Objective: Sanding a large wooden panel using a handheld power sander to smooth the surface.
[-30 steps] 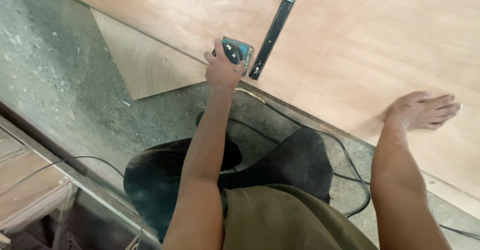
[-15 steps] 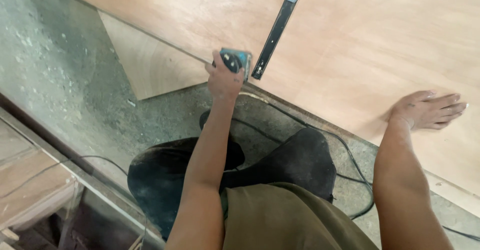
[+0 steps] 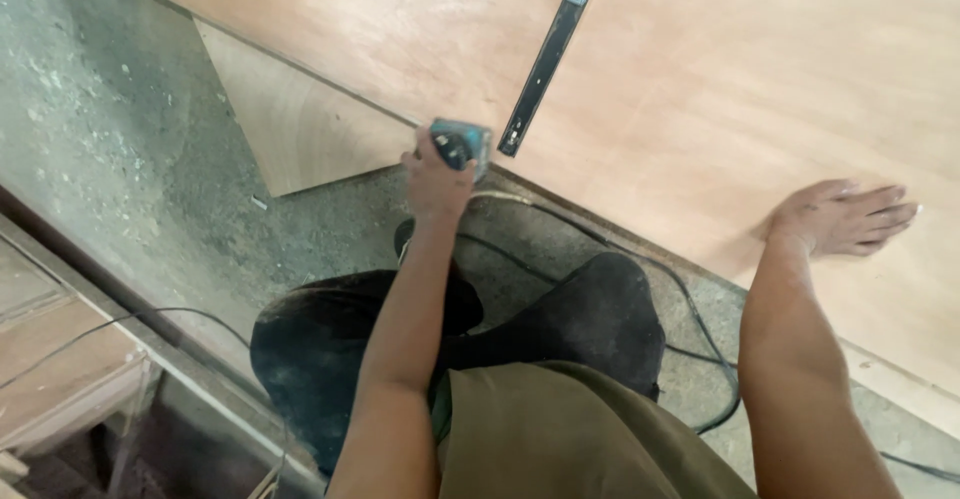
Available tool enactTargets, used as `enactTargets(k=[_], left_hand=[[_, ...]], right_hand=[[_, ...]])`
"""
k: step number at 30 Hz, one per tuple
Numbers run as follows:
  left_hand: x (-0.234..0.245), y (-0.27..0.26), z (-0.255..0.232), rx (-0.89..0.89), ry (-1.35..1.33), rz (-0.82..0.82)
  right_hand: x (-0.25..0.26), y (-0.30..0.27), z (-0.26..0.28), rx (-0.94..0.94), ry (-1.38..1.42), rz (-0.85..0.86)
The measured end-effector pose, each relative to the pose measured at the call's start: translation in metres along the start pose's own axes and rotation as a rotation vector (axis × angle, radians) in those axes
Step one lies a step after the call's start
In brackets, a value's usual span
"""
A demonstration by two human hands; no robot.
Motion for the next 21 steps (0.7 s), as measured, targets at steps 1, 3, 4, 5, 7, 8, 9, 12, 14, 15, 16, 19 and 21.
enactTargets(k=[1, 3, 4, 5, 7, 8, 9, 12, 14, 15, 16, 19, 21], left_hand=[[0.006, -0.001, 0.004, 0.024, -0.028, 0.017], [-0.003, 0.007, 0.02, -0.02, 0.049, -0.005], [-0.007, 0.009, 0.029, -0.058, 0.126, -0.024], [-0.01, 0.005, 0.031, -0.059, 0.129, -0.021], [-0.016, -0.001, 0.033, -0.135, 0.18, 0.045], [-0.02, 0.0, 0.031, -0.137, 0.178, 0.043], [-0.025, -0.001, 0.032, -0.136, 0.217, 0.052], [-0.034, -0.005, 0.037, -0.168, 0.283, 0.023], [-0.035, -0.009, 0.033, -0.203, 0.308, -0.019], [-0.034, -0.012, 0.028, -0.182, 0.285, 0.014], [-0.032, -0.016, 0.024, -0.16, 0.262, 0.048], [-0.018, -0.005, 0.02, -0.139, 0.264, 0.082], [-0.02, -0.006, 0.019, -0.168, 0.283, 0.06]], right_hand=[[0.003, -0.003, 0.0, -0.014, 0.016, 0.037], [0.01, -0.004, 0.004, -0.017, 0.044, 0.06], [0.013, -0.006, 0.005, -0.016, 0.068, 0.085], [0.008, -0.004, 0.001, -0.02, 0.065, 0.087], [-0.002, 0.001, -0.002, -0.008, 0.018, 0.018], [-0.001, 0.001, 0.0, -0.007, 0.02, 0.015], [0.0, 0.001, 0.0, -0.011, 0.036, 0.03], [0.004, -0.003, 0.001, -0.006, 0.061, 0.044], [0.008, -0.005, 0.005, 0.004, 0.075, 0.04], [0.011, -0.008, 0.005, 0.007, 0.094, 0.047], [0.014, -0.01, 0.005, 0.011, 0.113, 0.053], [0.005, -0.003, 0.006, -0.016, 0.029, 0.036], [0.001, -0.002, 0.002, -0.015, 0.023, 0.031]])
Point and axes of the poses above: each hand's wrist, its own y-axis towards the middle knuckle, its own x-axis out of the back of the hand, z = x × y, the point moved 1 cm from there along y, towards the middle knuckle, and after that the axes turned 15 degrees about z, right-handed, at the moved point
